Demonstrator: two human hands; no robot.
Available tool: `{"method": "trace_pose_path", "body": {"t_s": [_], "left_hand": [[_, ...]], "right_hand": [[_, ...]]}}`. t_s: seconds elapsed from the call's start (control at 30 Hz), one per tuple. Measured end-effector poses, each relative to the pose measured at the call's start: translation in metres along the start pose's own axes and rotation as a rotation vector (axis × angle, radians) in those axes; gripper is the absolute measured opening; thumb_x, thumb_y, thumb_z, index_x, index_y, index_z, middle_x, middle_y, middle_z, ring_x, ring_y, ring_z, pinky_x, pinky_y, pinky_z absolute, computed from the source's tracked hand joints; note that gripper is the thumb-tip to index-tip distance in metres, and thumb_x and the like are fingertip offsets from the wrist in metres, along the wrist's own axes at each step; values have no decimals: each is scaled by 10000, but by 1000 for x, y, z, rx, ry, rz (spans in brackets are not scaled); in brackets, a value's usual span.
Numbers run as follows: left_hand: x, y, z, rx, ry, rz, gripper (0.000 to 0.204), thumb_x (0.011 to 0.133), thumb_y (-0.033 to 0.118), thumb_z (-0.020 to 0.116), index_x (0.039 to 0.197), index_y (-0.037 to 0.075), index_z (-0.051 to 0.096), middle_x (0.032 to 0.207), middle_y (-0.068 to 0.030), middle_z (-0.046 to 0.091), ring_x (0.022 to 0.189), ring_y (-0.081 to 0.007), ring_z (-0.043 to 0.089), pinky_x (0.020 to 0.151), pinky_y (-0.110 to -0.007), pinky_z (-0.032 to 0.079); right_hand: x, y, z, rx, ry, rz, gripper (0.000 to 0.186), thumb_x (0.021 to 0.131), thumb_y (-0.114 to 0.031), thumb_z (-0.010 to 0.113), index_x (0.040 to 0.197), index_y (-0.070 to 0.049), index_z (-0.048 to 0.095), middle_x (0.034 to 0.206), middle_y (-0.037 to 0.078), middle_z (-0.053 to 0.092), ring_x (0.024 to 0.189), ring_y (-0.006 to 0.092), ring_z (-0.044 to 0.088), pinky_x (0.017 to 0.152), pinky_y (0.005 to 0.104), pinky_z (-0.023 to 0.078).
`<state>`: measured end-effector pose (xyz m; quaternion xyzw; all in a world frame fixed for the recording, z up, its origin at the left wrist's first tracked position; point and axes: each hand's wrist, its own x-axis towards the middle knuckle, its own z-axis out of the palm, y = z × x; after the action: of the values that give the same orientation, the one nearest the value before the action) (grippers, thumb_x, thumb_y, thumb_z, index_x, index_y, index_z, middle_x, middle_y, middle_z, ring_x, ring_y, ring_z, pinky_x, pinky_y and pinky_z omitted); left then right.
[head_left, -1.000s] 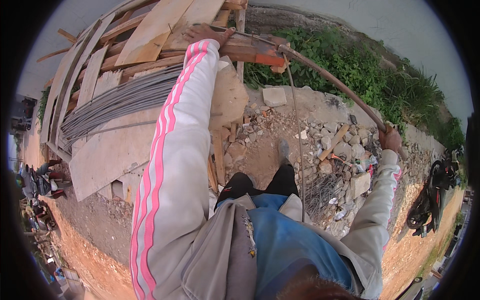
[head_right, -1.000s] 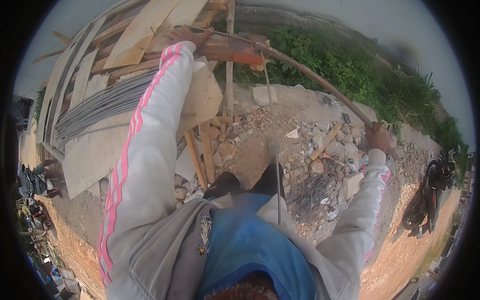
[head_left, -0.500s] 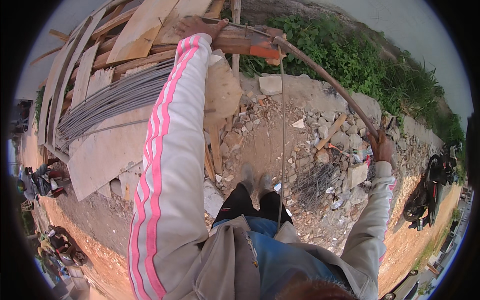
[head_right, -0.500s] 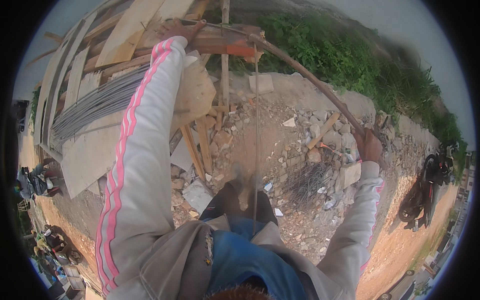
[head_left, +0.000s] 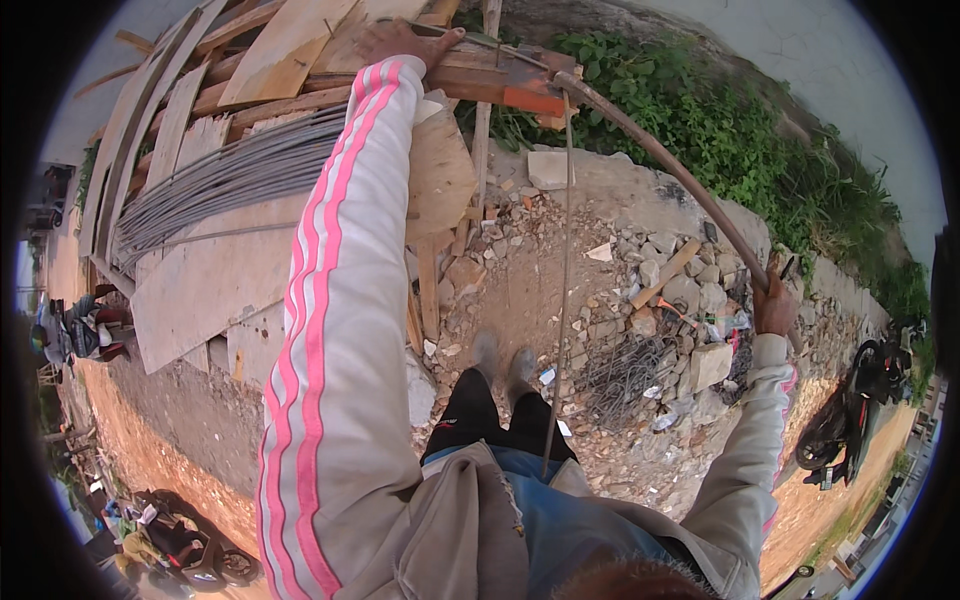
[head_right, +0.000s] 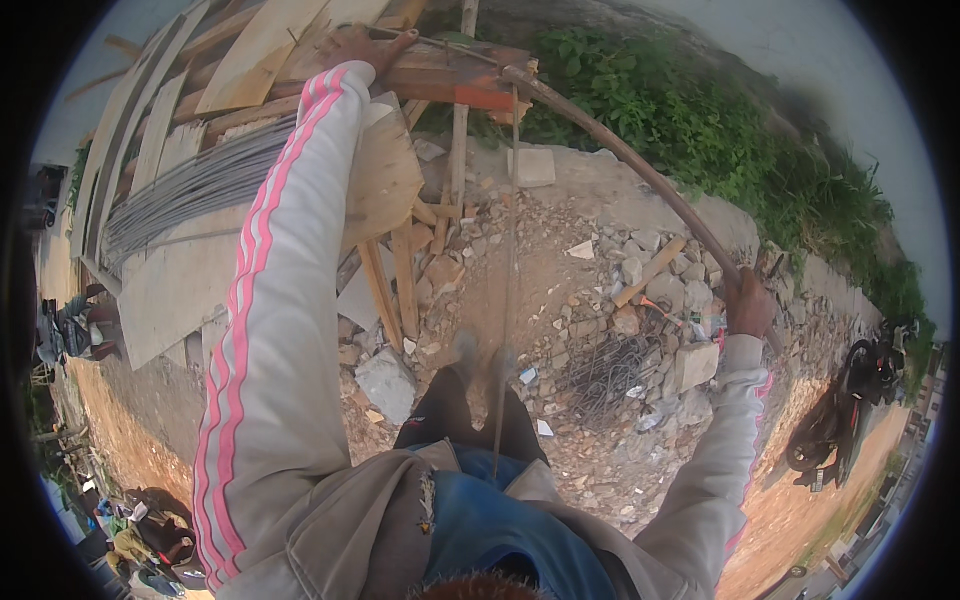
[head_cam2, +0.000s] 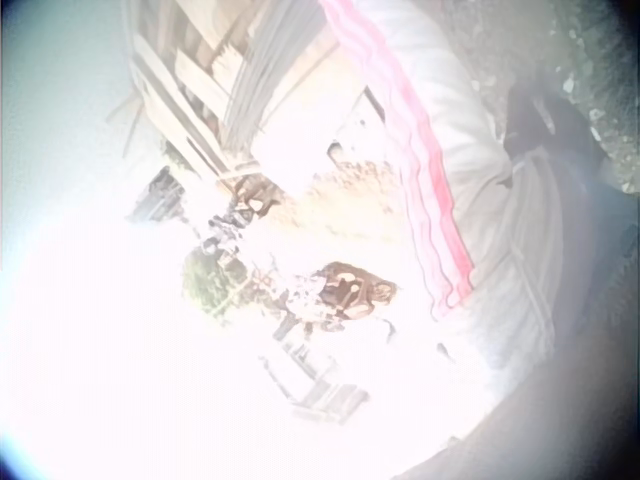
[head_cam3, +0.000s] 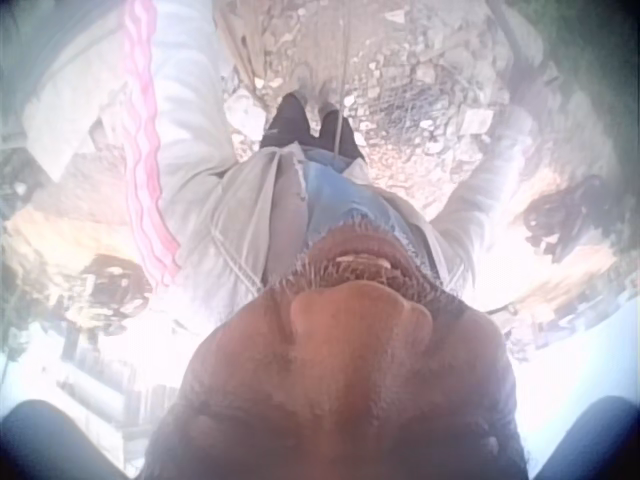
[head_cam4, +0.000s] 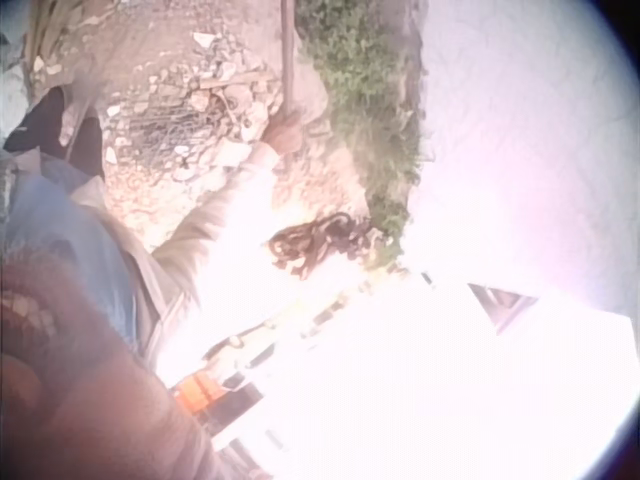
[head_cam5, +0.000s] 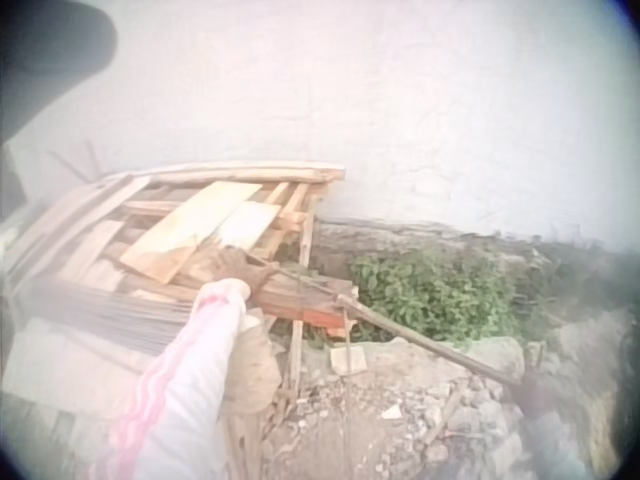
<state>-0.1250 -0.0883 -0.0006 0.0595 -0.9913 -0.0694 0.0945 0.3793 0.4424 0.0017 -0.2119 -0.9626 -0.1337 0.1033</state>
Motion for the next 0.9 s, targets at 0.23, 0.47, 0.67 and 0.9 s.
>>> {"method": "trace_pose_path", "body": {"t_s": [0.23, 0.47, 0.67, 0.9], "left_hand": [[7, 1, -4, 4, -121, -4, 1289, 652, 1016, 430, 1584, 132, 320, 1639, -250, 251, 1530, -447, 189, 1206, -607, 192], [1, 5, 0, -70, -2, -72, 1245, 645, 930, 610, 1534, 82, 410, 1623, -272, 262, 1525, -479, 162, 1233, -576, 158], [8, -2, 1, -121, -3, -11, 1256, 650, 906, 634, 1536, 49, 396, 1624, -293, 243, 1526, -481, 157, 1242, -572, 125], [2, 6, -4, -128, -24, -49, 1263, 654, 902, 636, 1558, 62, 366, 1631, -292, 226, 1529, -478, 152, 1248, -567, 107]], "right_hand": [[-27, -36, -49, 175, -95, 18, 543, 934, -566, 637, 1067, -43, 697, 786, 228, 698, 741, 446, 690, 635, 521, 537], [-84, -102, -89, 193, -144, 212, 551, 955, -606, 586, 971, -65, 692, 701, 194, 671, 655, 419, 673, 584, 502, 510], [-127, -146, -109, 118, -148, 309, 587, 948, -649, 557, 873, -79, 673, 666, 176, 664, 667, 413, 681, 570, 502, 505], [-152, -185, -132, 124, -148, 405, 624, 943, -671, 547, 842, -70, 677, 646, 184, 654, 643, 419, 675, 567, 495, 499]]}}
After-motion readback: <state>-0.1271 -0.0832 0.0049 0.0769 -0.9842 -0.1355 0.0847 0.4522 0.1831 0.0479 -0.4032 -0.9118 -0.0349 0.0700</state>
